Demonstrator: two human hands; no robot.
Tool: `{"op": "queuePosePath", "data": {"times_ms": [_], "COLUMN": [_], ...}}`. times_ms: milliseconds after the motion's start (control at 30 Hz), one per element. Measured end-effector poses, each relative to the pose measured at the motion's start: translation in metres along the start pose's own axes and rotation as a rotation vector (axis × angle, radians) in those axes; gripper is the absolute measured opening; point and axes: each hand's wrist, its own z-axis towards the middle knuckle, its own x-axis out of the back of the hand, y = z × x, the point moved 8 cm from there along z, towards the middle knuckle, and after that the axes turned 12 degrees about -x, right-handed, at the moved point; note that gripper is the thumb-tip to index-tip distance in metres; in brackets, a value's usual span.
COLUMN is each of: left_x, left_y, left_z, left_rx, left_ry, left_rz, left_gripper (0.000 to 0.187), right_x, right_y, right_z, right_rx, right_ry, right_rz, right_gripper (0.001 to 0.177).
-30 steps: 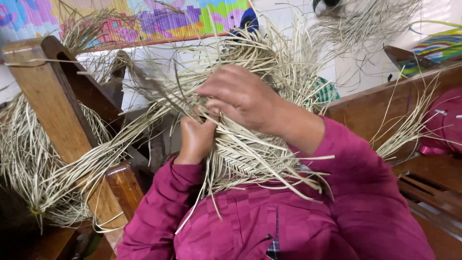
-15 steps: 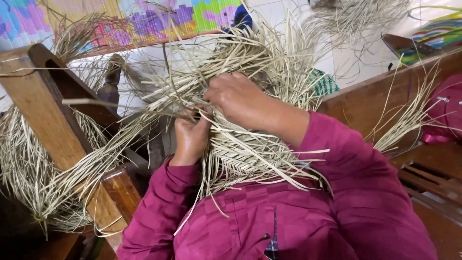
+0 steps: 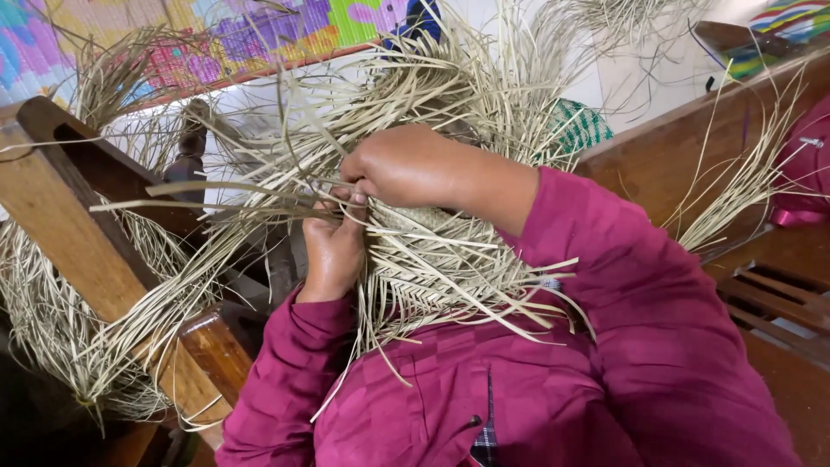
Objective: Weaving a hat using dried straw strands
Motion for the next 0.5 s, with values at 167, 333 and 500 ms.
{"op": "queuePosePath", "data": {"times_ms": [167, 333, 500], "left_x": [-0.007, -0.004, -0.004], "left_y": [0.036, 0.006, -0.008], "left_z": [0.003, 0.001, 0.001], "left_rx": [-0.028, -0.01, -0.02], "left_ry": [0.003, 0.021, 0.04], "left_rz": [-0.016, -0.009, -0.003], "left_gripper": [0.012, 0.012, 0.016], "right_x": [0.009, 0.008, 0.001], "right_y": [-0.013, -0.009, -0.008], "right_z": [-0.005, -0.003, -0.009], "right_rx": [0.029, 0.014, 0.139], "right_ry": [-0.061, -0.094, 0.024], "right_rz": [0.004, 0.054, 0.145], "right_gripper": [0.017, 0.016, 0.011]}}
